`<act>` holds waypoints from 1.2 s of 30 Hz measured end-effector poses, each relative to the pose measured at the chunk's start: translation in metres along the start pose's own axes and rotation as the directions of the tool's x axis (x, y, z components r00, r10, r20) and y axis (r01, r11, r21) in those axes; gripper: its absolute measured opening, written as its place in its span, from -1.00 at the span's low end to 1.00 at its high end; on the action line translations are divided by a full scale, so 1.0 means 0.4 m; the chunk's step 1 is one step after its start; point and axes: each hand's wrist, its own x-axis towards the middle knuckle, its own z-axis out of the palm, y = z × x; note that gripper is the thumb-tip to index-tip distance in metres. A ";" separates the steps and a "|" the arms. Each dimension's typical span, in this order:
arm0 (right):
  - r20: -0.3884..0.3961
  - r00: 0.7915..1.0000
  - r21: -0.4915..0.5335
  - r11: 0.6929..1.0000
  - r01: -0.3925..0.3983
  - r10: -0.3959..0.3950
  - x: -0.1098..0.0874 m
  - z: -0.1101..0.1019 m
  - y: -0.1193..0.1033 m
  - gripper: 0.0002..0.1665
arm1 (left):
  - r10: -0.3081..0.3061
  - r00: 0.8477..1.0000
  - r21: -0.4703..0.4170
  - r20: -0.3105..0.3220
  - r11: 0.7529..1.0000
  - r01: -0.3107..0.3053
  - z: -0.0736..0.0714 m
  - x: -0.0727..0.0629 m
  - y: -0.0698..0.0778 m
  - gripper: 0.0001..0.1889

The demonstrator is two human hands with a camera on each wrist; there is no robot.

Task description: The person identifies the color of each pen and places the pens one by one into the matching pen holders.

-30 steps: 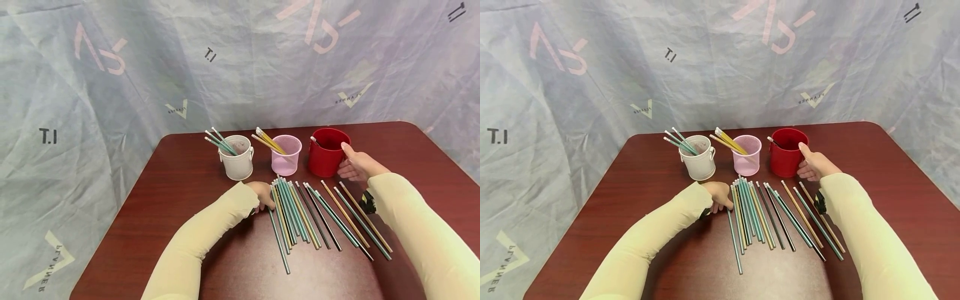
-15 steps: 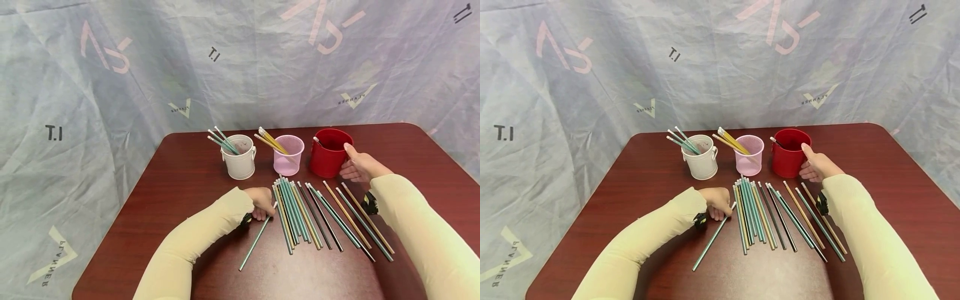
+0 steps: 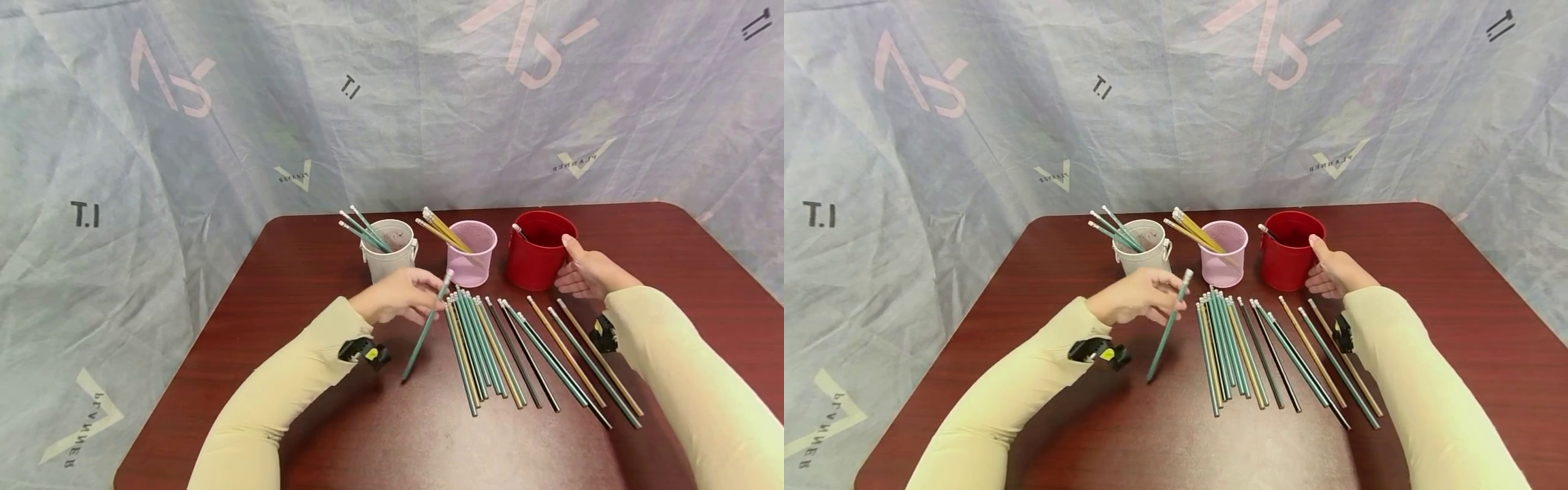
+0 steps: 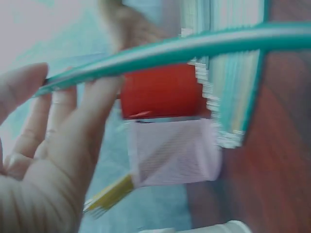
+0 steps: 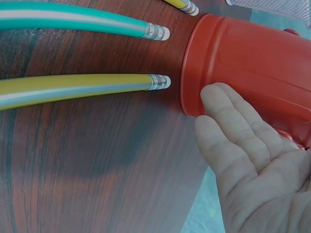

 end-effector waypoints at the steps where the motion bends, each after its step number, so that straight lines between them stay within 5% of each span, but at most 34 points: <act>1: 0.001 1.000 0.003 1.000 0.001 -0.001 0.000 0.001 0.000 0.17 | 0.038 0.999 -0.060 -0.018 0.997 -0.039 -0.008 -0.013 0.010 -0.79; 4: 0.005 1.000 0.002 1.000 0.002 -0.002 0.000 0.002 0.000 0.16 | 0.175 0.979 -0.250 -0.105 0.948 -0.197 -0.030 -0.051 0.039 -0.79; 6: 0.007 1.000 0.002 1.000 0.001 -0.001 0.000 0.002 0.000 0.16 | 0.266 0.941 -0.349 -0.207 0.879 -0.326 -0.041 -0.074 0.059 -0.70; 8: 0.007 1.000 0.001 1.000 0.001 -0.001 0.000 0.001 0.000 0.16 | 0.330 0.887 -0.419 -0.322 0.790 -0.447 -0.051 -0.094 0.081 -0.65; 10: 0.008 1.000 0.003 1.000 0.000 0.000 0.001 0.002 0.001 0.16 | 0.362 0.816 -0.448 -0.451 0.699 -0.558 -0.063 -0.109 0.103 -0.64; 14: 0.008 1.000 0.014 1.000 -0.002 0.002 0.003 0.005 0.002 0.16 | 0.387 0.635 -0.383 -0.669 0.552 -0.740 -0.103 -0.131 0.152 -0.68; 18: 0.009 1.000 0.019 1.000 -0.004 0.004 0.003 0.003 0.001 0.16 | 0.394 0.462 -0.231 -0.795 0.507 -0.830 -0.147 -0.123 0.196 -0.77; 22: 0.005 1.000 0.012 1.000 -0.003 0.003 0.002 0.000 -0.002 0.17 | 0.354 0.333 -0.115 -0.874 0.515 -0.849 -0.179 -0.091 0.222 -0.83; 23: 0.002 1.000 0.013 1.000 -0.003 0.003 0.002 0.000 -0.002 0.17 | 0.338 0.314 -0.100 -0.887 0.524 -0.846 -0.186 -0.081 0.226 -0.84; 25: -0.007 1.000 0.013 1.000 0.000 0.000 0.003 -0.001 -0.002 0.17 | 0.300 0.305 -0.097 -0.904 0.552 -0.828 -0.200 -0.060 0.232 -0.80; 30: -0.007 1.000 0.007 1.000 -0.011 0.011 0.002 -0.001 0.002 0.16 | 0.220 0.349 -0.130 -0.911 0.651 -0.748 -0.232 -0.007 0.206 -0.74; 36: -0.013 1.000 0.012 1.000 -0.004 0.005 -0.003 0.003 -0.001 0.16 | 0.179 0.352 -0.107 -0.919 0.745 -0.659 -0.242 0.037 0.142 -0.69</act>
